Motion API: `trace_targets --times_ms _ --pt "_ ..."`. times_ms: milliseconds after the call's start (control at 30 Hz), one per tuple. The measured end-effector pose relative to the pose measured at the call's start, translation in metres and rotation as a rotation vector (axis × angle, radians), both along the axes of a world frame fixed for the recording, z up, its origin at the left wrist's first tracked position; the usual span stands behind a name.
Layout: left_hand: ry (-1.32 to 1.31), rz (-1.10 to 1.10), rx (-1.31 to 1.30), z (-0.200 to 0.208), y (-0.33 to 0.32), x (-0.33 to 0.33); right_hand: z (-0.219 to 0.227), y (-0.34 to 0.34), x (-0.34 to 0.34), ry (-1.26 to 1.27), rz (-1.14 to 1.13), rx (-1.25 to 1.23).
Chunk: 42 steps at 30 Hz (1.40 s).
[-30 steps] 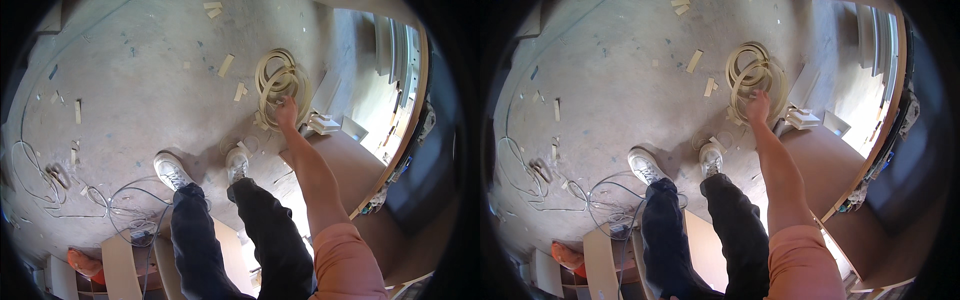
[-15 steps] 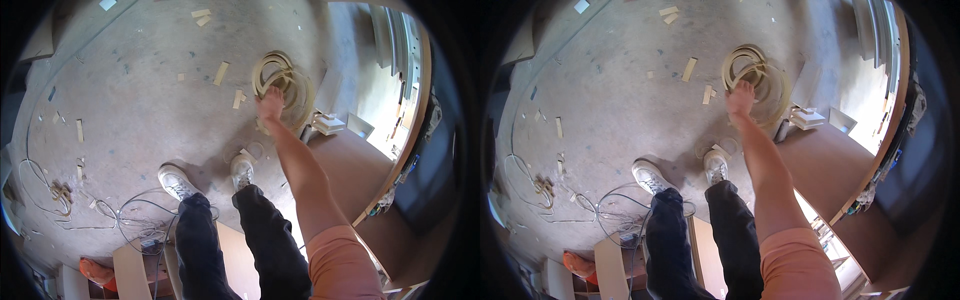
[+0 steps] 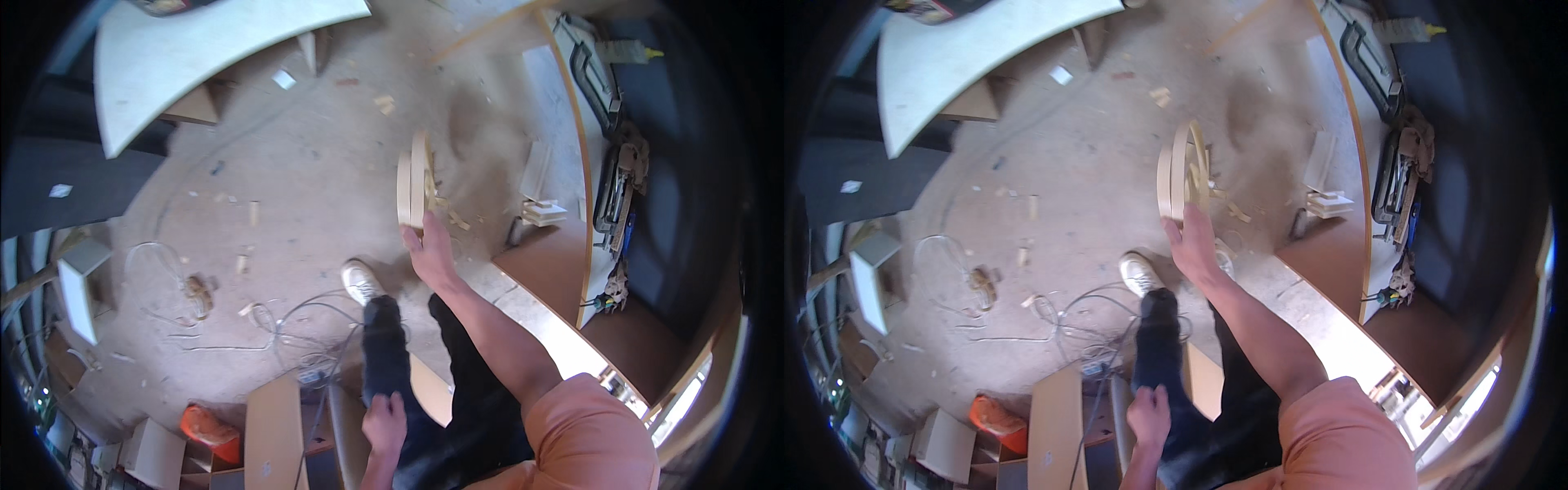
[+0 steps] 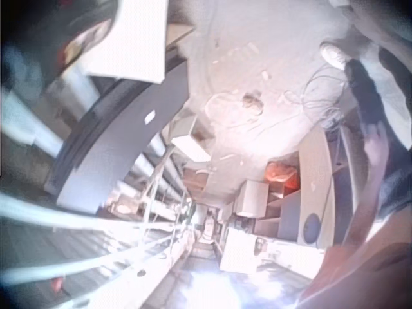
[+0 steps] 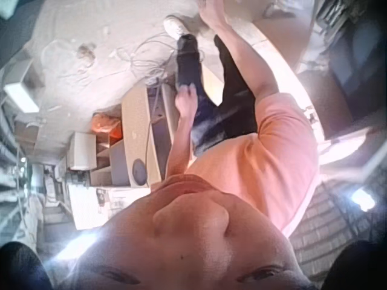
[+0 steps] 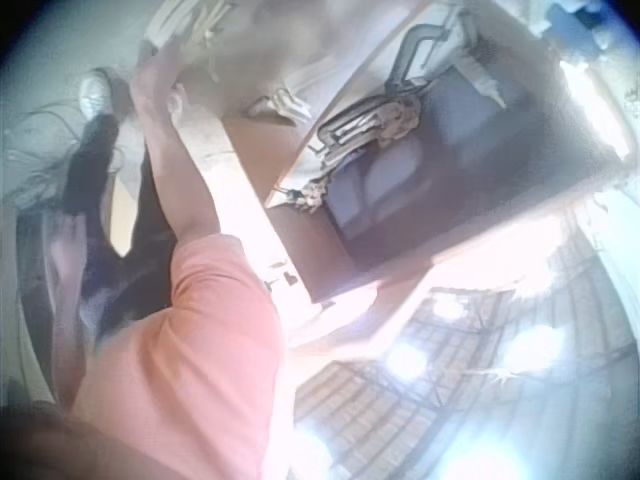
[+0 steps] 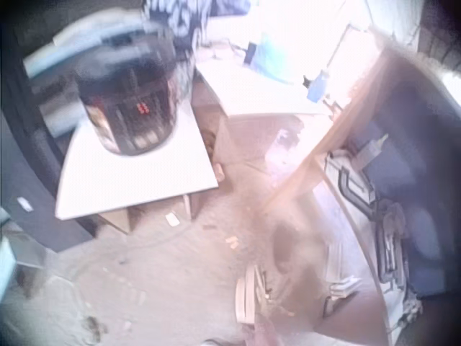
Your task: The person cleans the edge of a circular cutout in a wooden panel with a utility knife, then measures and cuts a flexible edge-banding strip to fit the curve. They apply the strip along the cutout edge and trim the excess with the knife. The person then uses a heat gun to warm the applied banding.
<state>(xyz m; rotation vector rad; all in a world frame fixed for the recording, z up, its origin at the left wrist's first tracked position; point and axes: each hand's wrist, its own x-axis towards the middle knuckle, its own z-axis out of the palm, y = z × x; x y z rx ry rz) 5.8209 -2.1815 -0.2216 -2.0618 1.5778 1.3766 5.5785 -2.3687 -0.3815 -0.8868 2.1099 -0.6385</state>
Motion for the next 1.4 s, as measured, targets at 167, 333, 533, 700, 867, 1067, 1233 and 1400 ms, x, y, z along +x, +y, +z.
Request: trace_targets --times_ms 167,333,533,700,867,1067,1233,1400 --pt "0.196 0.223 -0.283 0.067 -0.111 0.017 0.144 -0.027 0.076 -0.083 0.194 -0.035" --pt "0.354 0.22 -0.505 0.175 -0.247 0.036 0.318 -0.043 0.111 -0.266 0.389 -0.246" --pt "0.866 0.42 0.144 0.32 -0.322 0.021 0.481 -0.05 0.091 -0.436 0.536 -0.364" --pt "0.869 0.574 -0.291 0.412 -0.326 -0.053 0.52 -0.028 0.047 -0.113 0.595 -0.433" --pt "0.838 0.231 -0.397 0.519 -0.359 -0.084 0.513 -0.019 0.01 -0.05 0.502 -0.462" --pt "1.079 0.018 -0.429 0.575 -0.402 -0.123 0.487 -0.04 -0.006 0.082 0.015 -0.687" --pt "1.412 -0.236 -0.31 0.616 -0.467 -0.111 0.393 0.0 -0.018 0.223 -0.288 -0.305" --pt "1.548 -0.226 -0.309 0.638 -0.515 -0.115 0.375 0.025 0.032 0.198 -0.48 0.555"
